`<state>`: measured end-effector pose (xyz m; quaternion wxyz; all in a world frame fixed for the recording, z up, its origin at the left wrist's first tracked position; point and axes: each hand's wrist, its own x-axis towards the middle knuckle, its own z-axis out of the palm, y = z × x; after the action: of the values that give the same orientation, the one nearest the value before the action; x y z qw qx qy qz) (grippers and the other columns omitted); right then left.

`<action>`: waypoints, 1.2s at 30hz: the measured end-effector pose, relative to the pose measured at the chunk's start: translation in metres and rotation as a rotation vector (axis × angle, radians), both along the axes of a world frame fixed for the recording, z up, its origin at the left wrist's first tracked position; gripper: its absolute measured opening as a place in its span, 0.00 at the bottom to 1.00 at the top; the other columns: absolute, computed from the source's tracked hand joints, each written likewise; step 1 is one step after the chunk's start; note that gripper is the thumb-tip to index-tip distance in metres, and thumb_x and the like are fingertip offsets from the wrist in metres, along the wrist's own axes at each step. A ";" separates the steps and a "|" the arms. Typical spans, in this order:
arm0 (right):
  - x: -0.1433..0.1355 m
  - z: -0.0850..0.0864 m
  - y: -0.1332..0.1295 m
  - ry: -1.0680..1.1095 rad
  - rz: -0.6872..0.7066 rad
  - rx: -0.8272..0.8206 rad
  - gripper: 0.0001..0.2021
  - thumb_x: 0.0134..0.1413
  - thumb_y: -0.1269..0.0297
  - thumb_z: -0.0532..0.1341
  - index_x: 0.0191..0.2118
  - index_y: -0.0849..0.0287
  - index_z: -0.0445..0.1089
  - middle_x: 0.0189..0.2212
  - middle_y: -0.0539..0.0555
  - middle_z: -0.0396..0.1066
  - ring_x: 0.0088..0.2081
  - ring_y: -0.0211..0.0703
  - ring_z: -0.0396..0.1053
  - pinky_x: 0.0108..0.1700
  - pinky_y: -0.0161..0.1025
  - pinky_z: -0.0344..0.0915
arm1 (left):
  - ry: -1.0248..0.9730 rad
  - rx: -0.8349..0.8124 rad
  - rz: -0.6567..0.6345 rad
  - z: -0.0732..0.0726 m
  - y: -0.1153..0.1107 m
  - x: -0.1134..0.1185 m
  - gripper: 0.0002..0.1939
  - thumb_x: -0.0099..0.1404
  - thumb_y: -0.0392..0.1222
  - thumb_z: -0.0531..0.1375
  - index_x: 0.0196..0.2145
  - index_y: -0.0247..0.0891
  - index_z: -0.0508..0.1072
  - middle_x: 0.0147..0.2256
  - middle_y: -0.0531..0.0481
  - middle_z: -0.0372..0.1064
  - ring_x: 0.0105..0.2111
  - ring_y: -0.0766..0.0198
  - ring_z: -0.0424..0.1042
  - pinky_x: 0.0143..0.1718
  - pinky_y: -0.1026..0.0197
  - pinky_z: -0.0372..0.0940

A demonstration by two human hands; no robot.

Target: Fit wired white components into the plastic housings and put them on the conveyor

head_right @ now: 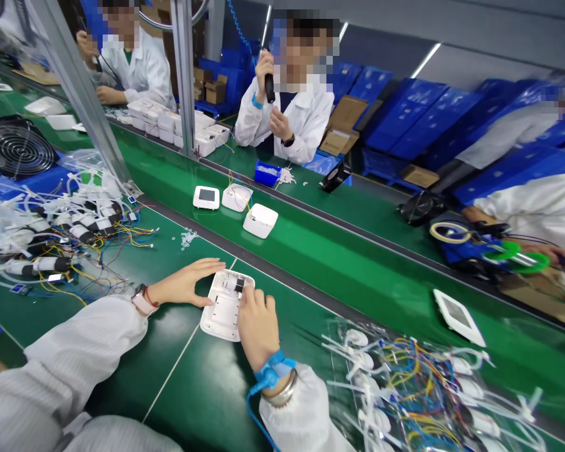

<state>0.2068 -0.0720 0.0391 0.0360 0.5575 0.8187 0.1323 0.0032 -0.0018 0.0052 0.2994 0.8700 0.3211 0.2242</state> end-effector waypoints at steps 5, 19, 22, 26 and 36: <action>0.013 0.014 0.006 0.092 0.047 -0.085 0.07 0.53 0.67 0.58 0.37 0.57 0.73 0.35 0.56 0.67 0.38 0.48 0.58 0.37 0.43 0.50 | -0.017 0.007 0.000 -0.003 -0.001 0.000 0.41 0.50 0.48 0.65 0.59 0.37 0.55 0.58 0.43 0.54 0.60 0.55 0.49 0.60 0.51 0.47; 0.035 -0.004 0.029 0.553 0.134 -0.105 0.11 0.56 0.62 0.56 0.40 0.56 0.73 0.33 0.55 0.65 0.37 0.43 0.62 0.39 0.41 0.56 | -0.057 -0.049 0.007 -0.004 -0.004 0.001 0.40 0.51 0.47 0.65 0.59 0.40 0.55 0.58 0.42 0.54 0.59 0.54 0.50 0.59 0.50 0.48; 0.038 -0.010 0.048 0.707 0.123 -0.132 0.14 0.56 0.61 0.55 0.45 0.61 0.69 0.36 0.57 0.66 0.39 0.44 0.65 0.41 0.41 0.61 | -0.082 -0.065 0.005 -0.005 -0.006 0.002 0.40 0.50 0.46 0.65 0.59 0.40 0.55 0.58 0.42 0.55 0.59 0.53 0.51 0.59 0.49 0.48; 0.035 -0.017 0.070 0.765 0.218 -0.408 0.14 0.58 0.62 0.52 0.34 0.61 0.73 0.31 0.56 0.70 0.35 0.41 0.68 0.39 0.38 0.63 | -0.111 -0.088 -0.001 -0.005 -0.007 0.002 0.38 0.51 0.44 0.65 0.58 0.40 0.57 0.57 0.42 0.55 0.58 0.53 0.51 0.59 0.49 0.48; 0.029 0.007 0.076 0.991 0.079 -0.397 0.18 0.57 0.55 0.51 0.37 0.59 0.75 0.42 0.56 0.73 0.44 0.54 0.70 0.46 0.47 0.63 | -0.335 -0.322 0.205 -0.001 -0.018 0.008 0.35 0.58 0.43 0.59 0.60 0.37 0.52 0.54 0.41 0.61 0.50 0.54 0.65 0.50 0.52 0.60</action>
<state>0.2357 0.0045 0.0461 -0.2553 0.5044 0.7672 -0.3029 0.0111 -0.0197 0.0042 0.4590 0.7245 0.3852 0.3405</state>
